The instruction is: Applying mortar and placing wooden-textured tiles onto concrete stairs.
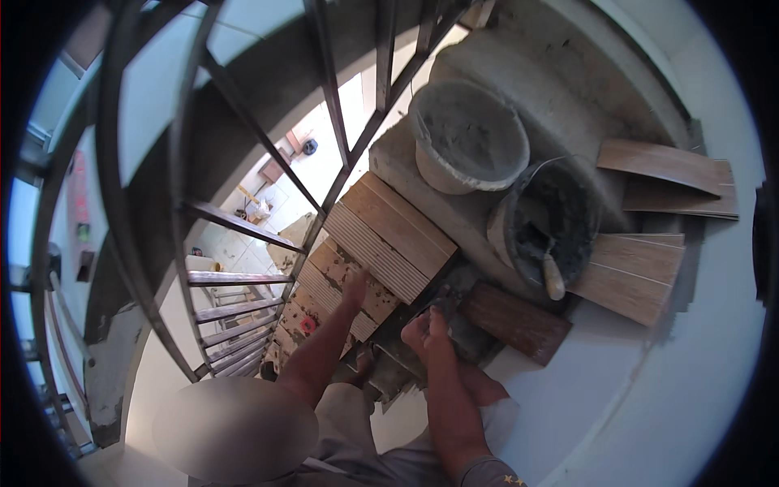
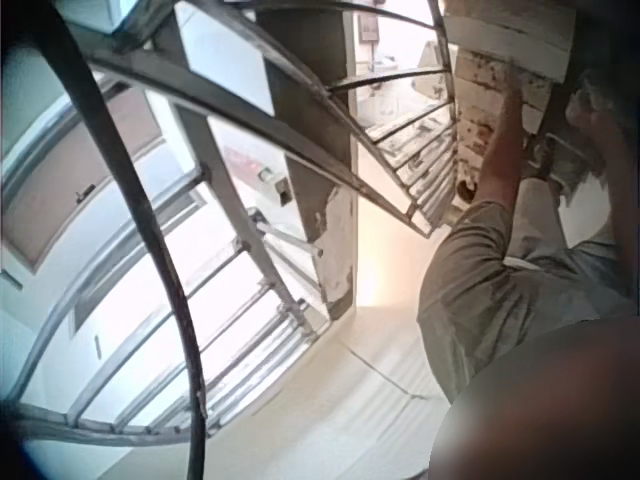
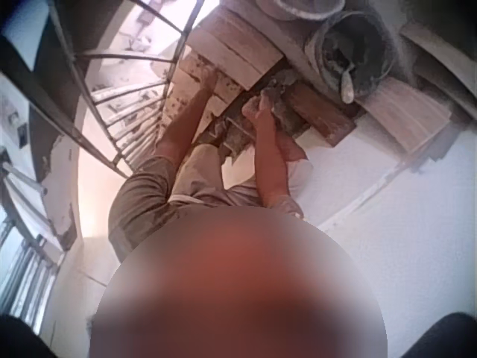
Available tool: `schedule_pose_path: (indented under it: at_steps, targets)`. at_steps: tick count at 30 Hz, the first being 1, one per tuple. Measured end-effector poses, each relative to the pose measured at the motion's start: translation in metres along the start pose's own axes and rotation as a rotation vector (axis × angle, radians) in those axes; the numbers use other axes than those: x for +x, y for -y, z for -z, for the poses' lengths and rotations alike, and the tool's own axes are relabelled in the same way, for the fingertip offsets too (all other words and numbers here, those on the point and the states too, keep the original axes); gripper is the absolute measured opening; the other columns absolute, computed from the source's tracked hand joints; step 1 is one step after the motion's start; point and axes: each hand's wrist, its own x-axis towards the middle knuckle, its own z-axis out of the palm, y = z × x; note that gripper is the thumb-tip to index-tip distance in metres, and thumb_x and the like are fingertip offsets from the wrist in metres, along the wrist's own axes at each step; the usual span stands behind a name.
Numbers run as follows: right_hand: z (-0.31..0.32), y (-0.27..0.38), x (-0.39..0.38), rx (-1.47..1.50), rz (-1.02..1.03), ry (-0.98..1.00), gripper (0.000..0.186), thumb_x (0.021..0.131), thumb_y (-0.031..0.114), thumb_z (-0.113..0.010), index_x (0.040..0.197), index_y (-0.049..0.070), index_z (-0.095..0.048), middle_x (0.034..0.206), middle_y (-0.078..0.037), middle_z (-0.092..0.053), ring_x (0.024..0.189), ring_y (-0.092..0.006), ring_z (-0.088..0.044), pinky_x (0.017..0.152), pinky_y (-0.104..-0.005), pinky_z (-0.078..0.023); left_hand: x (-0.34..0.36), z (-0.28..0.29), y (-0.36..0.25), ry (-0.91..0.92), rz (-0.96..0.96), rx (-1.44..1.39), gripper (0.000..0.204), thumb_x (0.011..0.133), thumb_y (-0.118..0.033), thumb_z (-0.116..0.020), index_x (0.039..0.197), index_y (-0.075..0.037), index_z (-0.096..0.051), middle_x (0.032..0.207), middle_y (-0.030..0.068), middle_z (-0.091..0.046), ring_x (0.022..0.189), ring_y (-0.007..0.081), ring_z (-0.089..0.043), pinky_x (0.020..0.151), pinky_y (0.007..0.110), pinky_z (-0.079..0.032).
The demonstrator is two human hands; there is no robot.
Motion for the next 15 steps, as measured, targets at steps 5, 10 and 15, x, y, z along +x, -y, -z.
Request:
schedule_pose_path:
  at_steps: [5,10,15]
  targets:
    - [-0.036,0.060,-0.174,-0.400,0.337,0.025,0.028,0.095,0.037,-0.062,0.105,0.011,-0.060,0.086,-0.004,-0.066,0.077,-0.0193,-0.066,0.064,-0.0364,-0.056,-0.132,0.062,0.079,0.098,-0.196,0.810,0.075,0.087,-0.060,-0.056,0.136,-0.002,-0.050,0.136,0.0310,-0.051,0.129,0.0411,-0.049,0.106,0.046,-0.040]
    - [0.025,0.122,-0.291,-1.128,1.199,-0.471,0.046,0.088,0.035,-0.067,0.120,0.003,-0.061,0.087,-0.011,-0.070,0.083,-0.0310,-0.067,0.079,-0.0439,-0.054,-0.238,0.110,0.092,0.536,-0.002,1.060,0.078,0.087,-0.059,-0.057,0.128,0.006,-0.054,0.123,0.0294,-0.061,0.119,0.0395,-0.058,0.101,0.046,-0.045]
    - [0.067,0.115,-0.326,-1.443,1.280,-0.727,0.057,0.085,0.034,-0.064,0.133,0.004,-0.055,0.123,-0.019,-0.061,0.122,-0.0369,-0.052,0.106,-0.0460,-0.039,-0.256,0.217,0.159,0.230,0.100,0.847,0.080,0.081,-0.050,-0.069,0.134,0.006,-0.048,0.117,0.0277,-0.065,0.113,0.0378,-0.063,0.094,0.043,-0.049]
